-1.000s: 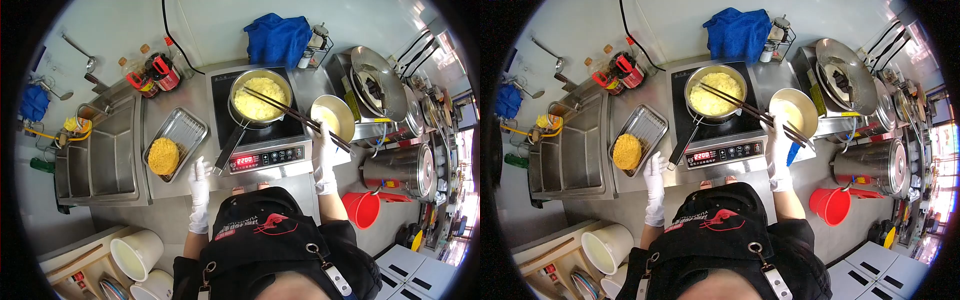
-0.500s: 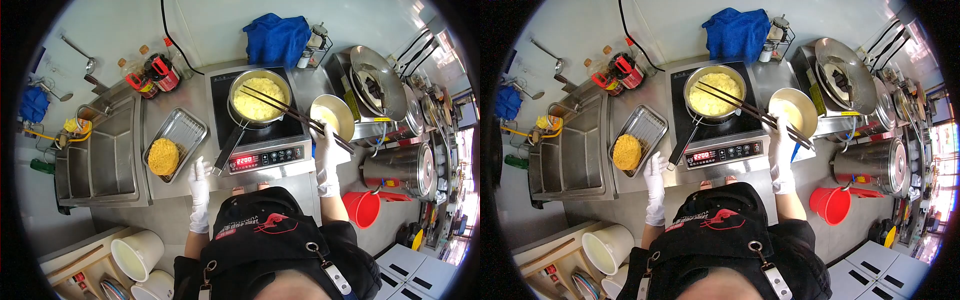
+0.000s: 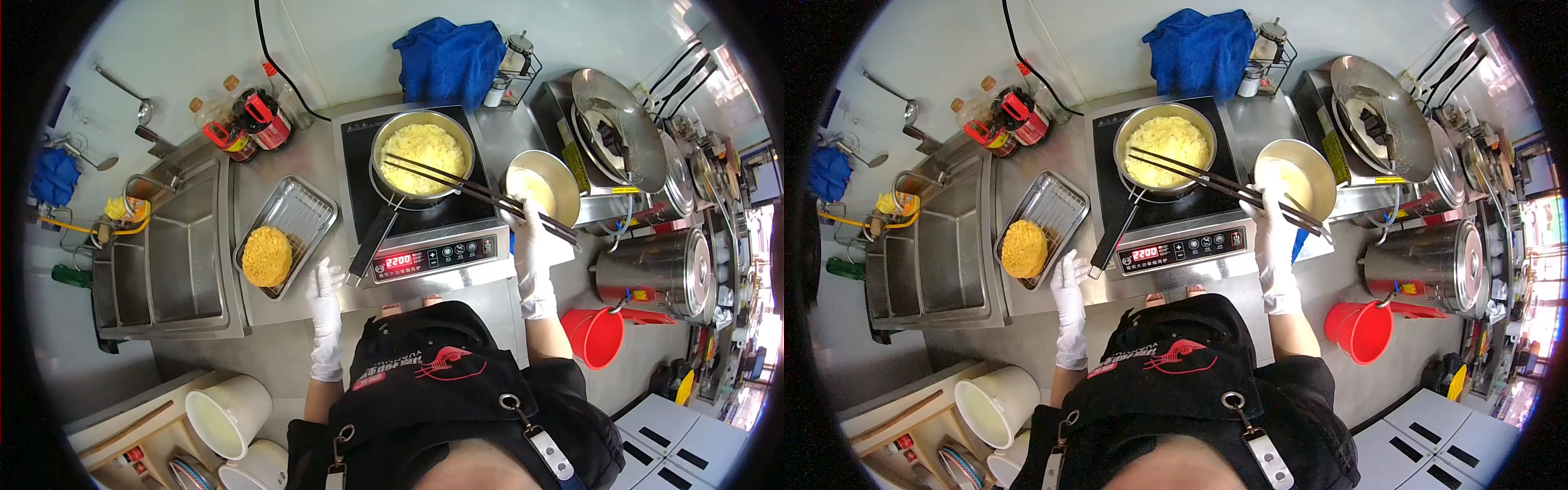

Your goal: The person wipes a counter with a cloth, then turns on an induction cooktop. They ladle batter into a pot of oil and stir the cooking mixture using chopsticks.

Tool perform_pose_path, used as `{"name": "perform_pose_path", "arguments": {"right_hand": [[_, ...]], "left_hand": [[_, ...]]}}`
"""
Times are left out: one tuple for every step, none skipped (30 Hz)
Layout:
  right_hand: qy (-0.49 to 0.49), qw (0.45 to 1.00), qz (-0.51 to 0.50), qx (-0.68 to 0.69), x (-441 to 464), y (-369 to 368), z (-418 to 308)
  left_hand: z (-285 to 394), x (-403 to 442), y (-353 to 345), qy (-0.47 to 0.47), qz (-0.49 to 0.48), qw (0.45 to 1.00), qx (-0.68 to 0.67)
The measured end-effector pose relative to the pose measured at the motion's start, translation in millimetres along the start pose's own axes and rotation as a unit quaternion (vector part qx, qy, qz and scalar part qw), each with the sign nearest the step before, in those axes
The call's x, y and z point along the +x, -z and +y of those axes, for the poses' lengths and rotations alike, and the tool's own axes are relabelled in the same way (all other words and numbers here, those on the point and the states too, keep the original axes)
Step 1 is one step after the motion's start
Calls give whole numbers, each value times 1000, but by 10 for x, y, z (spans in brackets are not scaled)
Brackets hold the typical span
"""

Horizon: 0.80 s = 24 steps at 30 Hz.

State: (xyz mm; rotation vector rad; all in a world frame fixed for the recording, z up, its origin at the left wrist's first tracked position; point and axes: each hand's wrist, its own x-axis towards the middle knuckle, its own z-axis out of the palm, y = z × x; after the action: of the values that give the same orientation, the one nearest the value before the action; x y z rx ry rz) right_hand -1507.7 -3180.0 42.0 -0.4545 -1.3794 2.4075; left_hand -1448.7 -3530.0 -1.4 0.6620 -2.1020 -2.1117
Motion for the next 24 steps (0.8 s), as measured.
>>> {"name": "perform_pose_path", "arguments": {"right_hand": [[-2, 1000, 0, 1, 9, 3, 2], [-4, 1000, 0, 1, 17, 6, 6], [-4, 1000, 1, 2, 26, 12, 17], [-1, 1000, 6, 3, 39, 19, 31], [2, 1000, 11, 4, 46, 25, 37], [2, 1000, 11, 4, 47, 27, 37], [0, 1000, 10, 0, 46, 28, 36], [-1, 1000, 10, -4, 45, 29, 34], [-1, 1000, 10, -4, 38, 30, 27], [4, 1000, 5, -4, 24, 24, 5], [9, 1000, 0, -4, 4, 9, -26], [10, 1000, 0, -5, -35, -5, -80], [23, 1000, -6, -18, -110, -65, -187], [36, 999, -12, -31, -192, -126, -295], [65, 997, 4, -45, -276, -184, -387], [67, 997, 6, -47, -316, -150, -407], [144, 976, 4, -163, -349, -106, -433], [218, 936, 2, -276, -390, -73, -452], [237, 921, 8, -309, -482, -167, -496], [263, 905, -34, -332, -550, -215, -537], [299, 878, -72, -367, -554, -218, -532], [333, 847, -109, -400, -557, -217, -520], [320, 848, -105, -410, -589, -213, -425], [344, 836, -119, -410, -587, -256, -378]], "left_hand": [[-3, 0, 1, 0, 1, 1000, 1], [-8, 0, 4, 0, 1, 1000, 2], [-16, 0, 9, 0, 1, 1000, 2], [-25, 2, 11, 1, 2, 1000, 2], [-33, 3, 13, 1, 3, 1000, 1], [-36, 5, 15, 2, 3, 1000, 1], [-40, 7, 18, 1, 3, 1000, 2], [-42, 7, 20, 0, 2, 1000, 3], [-38, 3, 22, 0, 2, 1000, 4], [-31, 0, 20, -1, 1, 1000, 6], [-26, 1, 18, -3, 0, 1000, 9], [-29, 3, 17, -3, 0, 1000, 9], [-33, 6, 21, -2, 1, 1000, 8], [-35, 8, 24, -1, 1, 1000, 7], [-36, 11, 28, -1, -1, 1000, 6], [-37, 10, 34, 1, 1, 1000, 6], [-43, 10, 37, 2, 4, 1000, 6], [-56, 12, 41, 3, 1, 1000, 4], [-71, 18, 50, 3, 0, 1000, 6], [-80, 23, 55, 2, 0, 1000, 7], [-86, 31, 53, 2, -3, 1000, 6], [-87, 40, 48, 4, -6, 1000, 3], [-87, 49, 41, 6, -9, 1000, -1], [-87, 58, 35, 5, -12, 1000, -1]]}}
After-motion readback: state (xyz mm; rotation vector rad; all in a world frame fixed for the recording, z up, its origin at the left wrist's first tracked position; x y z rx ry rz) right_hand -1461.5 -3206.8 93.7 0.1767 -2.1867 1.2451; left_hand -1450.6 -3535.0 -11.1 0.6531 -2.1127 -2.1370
